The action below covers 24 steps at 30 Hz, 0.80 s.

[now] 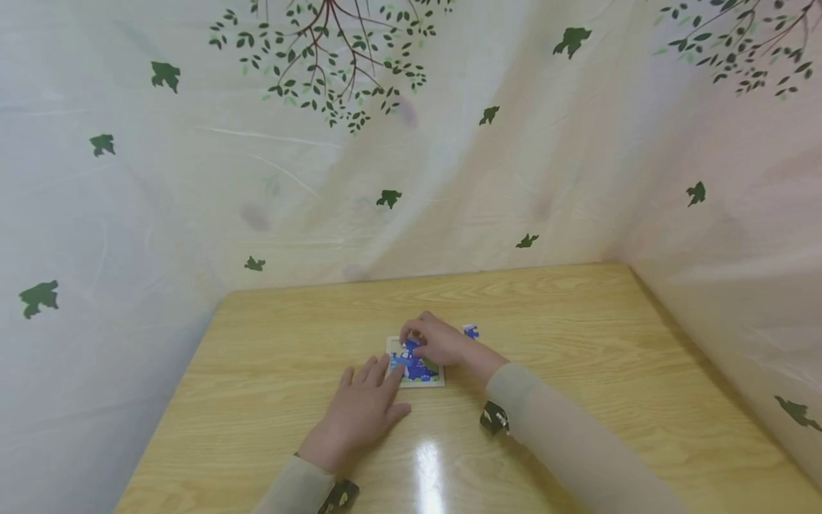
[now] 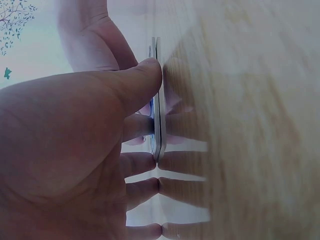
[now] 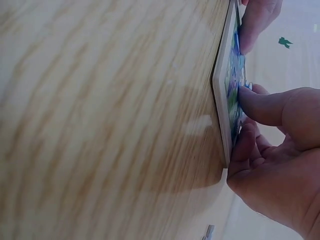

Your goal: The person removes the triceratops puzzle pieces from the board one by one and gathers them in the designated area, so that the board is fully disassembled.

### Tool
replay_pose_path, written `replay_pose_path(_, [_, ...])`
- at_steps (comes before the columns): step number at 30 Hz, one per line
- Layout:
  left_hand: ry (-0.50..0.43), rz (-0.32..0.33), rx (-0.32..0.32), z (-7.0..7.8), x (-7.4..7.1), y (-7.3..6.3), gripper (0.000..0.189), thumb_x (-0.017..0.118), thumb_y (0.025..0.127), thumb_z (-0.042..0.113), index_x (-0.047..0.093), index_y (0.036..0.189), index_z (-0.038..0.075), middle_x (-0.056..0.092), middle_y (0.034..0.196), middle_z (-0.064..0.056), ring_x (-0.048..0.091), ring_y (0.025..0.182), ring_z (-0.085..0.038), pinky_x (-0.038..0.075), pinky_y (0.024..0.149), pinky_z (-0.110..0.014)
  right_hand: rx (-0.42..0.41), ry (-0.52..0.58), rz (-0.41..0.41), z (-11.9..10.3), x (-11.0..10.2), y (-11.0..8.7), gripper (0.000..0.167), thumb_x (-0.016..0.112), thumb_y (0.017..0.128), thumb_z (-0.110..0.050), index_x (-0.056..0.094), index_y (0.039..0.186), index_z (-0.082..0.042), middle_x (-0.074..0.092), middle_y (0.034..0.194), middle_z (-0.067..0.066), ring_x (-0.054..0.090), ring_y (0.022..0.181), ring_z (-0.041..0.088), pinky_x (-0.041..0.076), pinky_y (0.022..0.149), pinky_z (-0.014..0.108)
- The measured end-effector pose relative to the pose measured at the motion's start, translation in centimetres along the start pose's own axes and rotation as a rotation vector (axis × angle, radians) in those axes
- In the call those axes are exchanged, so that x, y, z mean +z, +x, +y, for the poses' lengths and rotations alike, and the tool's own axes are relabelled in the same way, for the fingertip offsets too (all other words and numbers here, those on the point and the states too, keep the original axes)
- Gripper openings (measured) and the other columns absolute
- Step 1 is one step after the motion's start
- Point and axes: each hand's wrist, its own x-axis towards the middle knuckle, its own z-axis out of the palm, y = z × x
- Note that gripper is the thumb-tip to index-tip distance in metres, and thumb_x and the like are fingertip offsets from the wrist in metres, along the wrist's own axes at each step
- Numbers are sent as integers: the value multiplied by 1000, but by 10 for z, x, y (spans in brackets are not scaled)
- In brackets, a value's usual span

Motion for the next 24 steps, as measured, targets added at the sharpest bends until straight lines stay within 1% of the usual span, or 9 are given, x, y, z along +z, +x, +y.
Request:
replay_pose_path(4, [6, 7, 5, 1, 0, 1, 74, 58, 112, 55, 45, 169, 9, 34, 175, -24, 32, 161, -50, 23, 127, -76, -13, -21, 29, 1, 1, 1, 25, 75, 105, -9, 71, 125, -24, 62, 126, 8, 62, 120, 29, 55, 108, 52])
replay_pose_path(8, [9, 7, 7, 1, -1, 1, 74, 59, 111, 55, 46, 169, 9, 34, 175, -25, 32, 161, -50, 24, 127, -76, -8, -12, 51, 1, 3, -1, 25, 76, 104, -10, 72, 124, -26, 66, 128, 8, 62, 125, 31, 53, 111, 55])
replay_pose_path(10, [6, 6, 7, 0, 0, 1, 74, 59, 111, 54, 46, 168, 9, 34, 175, -25, 32, 161, -50, 24, 127, -76, -10, -5, 60, 2, 3, -2, 26, 76, 104, -10, 72, 124, -27, 67, 128, 7, 62, 125, 30, 53, 112, 54])
replay_pose_path(15, [1, 11, 13, 0, -2, 0, 72, 60, 111, 53, 47, 168, 9, 35, 174, -25, 34, 160, -49, 24, 127, -76, -52, 41, 88, 4, 5, -3, 27, 75, 104, -5, 76, 122, -25, 67, 116, 3, 63, 110, 23, 56, 103, 50])
replay_pose_path(19, [-3, 6, 11, 0, -3, 0, 73, 59, 112, 53, 46, 168, 9, 35, 175, -25, 33, 160, -49, 23, 127, -76, -61, 102, 95, 5, 5, -4, 30, 69, 106, -2, 78, 127, -21, 68, 114, 0, 63, 105, 19, 57, 100, 47])
replay_pose_path(24, [1, -3, 3, -1, -1, 1, 74, 58, 112, 55, 45, 169, 10, 33, 176, -24, 31, 161, -50, 23, 127, -76, -28, 165, 93, 9, 6, -4, 34, 66, 109, -6, 74, 139, -19, 70, 118, 2, 64, 107, 19, 58, 100, 44])
